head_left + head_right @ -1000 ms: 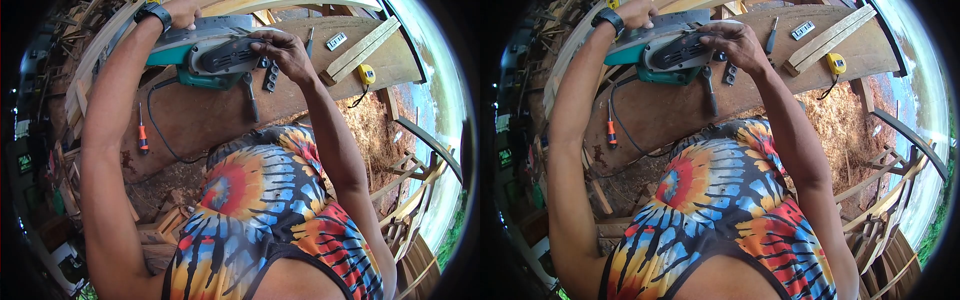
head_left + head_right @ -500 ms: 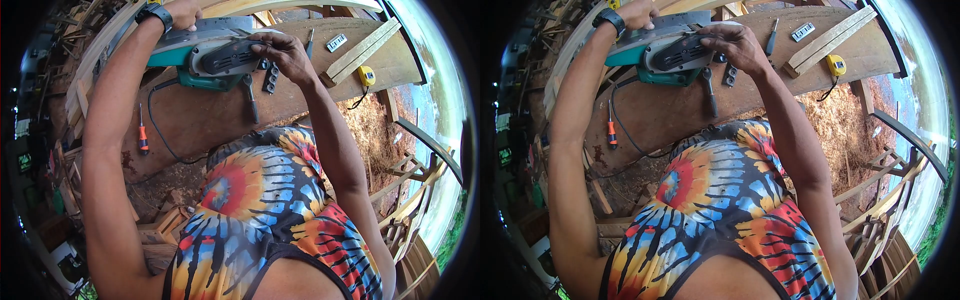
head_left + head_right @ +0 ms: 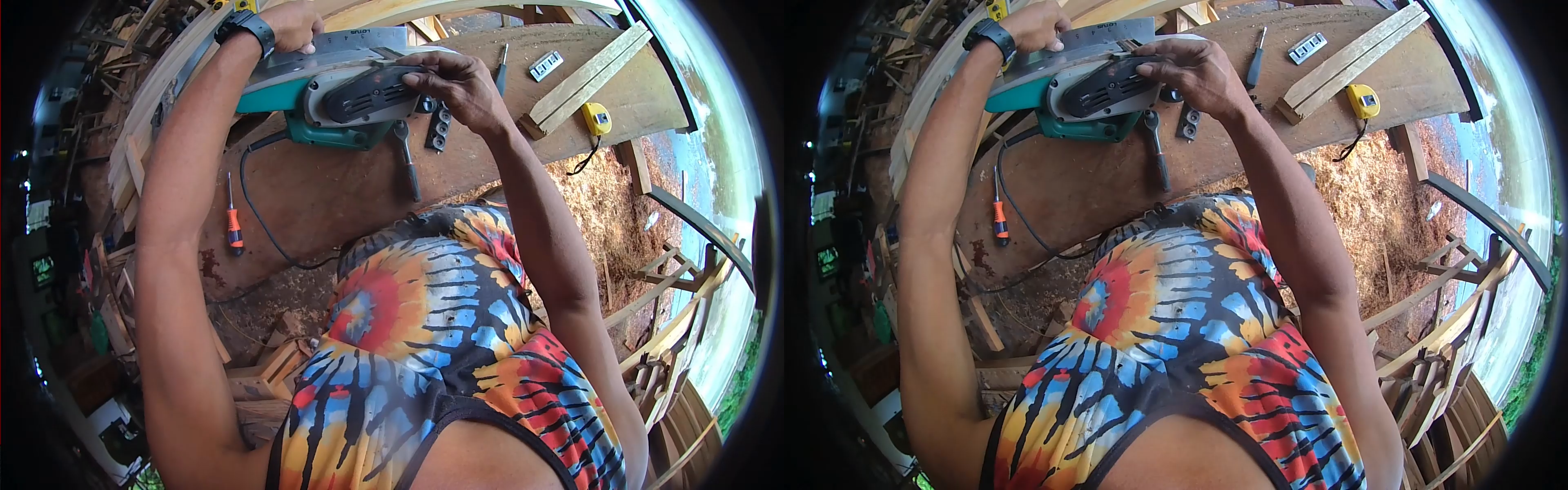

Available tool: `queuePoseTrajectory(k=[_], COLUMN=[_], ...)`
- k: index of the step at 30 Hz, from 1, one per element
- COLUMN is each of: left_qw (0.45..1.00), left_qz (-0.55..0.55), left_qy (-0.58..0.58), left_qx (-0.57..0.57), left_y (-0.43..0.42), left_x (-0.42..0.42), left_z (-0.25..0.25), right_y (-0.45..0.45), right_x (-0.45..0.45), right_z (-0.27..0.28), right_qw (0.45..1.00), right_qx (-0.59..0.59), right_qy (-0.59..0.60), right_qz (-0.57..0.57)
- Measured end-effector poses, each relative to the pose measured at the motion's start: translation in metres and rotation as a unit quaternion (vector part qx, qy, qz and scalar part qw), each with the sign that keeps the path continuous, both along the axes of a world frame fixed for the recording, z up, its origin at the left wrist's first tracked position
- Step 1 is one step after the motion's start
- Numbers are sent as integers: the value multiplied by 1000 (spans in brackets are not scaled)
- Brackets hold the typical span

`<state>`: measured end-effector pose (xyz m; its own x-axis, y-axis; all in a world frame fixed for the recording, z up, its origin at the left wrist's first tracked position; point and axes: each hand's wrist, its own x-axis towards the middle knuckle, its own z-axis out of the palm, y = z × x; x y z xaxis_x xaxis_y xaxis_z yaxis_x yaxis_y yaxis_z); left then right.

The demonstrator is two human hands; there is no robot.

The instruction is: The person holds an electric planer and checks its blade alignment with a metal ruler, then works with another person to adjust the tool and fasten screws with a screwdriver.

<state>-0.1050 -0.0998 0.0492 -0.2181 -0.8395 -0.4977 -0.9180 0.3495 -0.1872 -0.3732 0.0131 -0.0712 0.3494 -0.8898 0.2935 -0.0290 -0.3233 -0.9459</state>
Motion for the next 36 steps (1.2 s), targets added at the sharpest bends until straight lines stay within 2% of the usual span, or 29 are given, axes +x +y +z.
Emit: queuePoseTrajectory(k=[8,16,22,25,31,36], left_qw=[999,997,1000,999,1000,999], left_qz=[-36,-69,18,-28,-19,-52], left_qy=[-7,-27,-8,-24,-10,-12], left_qx=[1,-10,10,8,17,-5], left_y=[-7,-5,5,-1,-9,-12], left_x=[5,6,-6,-1,5,9], left_z=[-6,-6,5,-1,-6,-12], right_y=[2,2,1,2,2,1], right_x=[-1,0,-1,0,0,0], right_z=[3,2,2,4,6,4], right_qw=[999,1000,999,999,1000,1000], right_qx=[37,26,34,29,7,-3], right_qy=[-27,-14,-13,-13,1,4], right_qz=[5,-10,-8,-3,4,7])
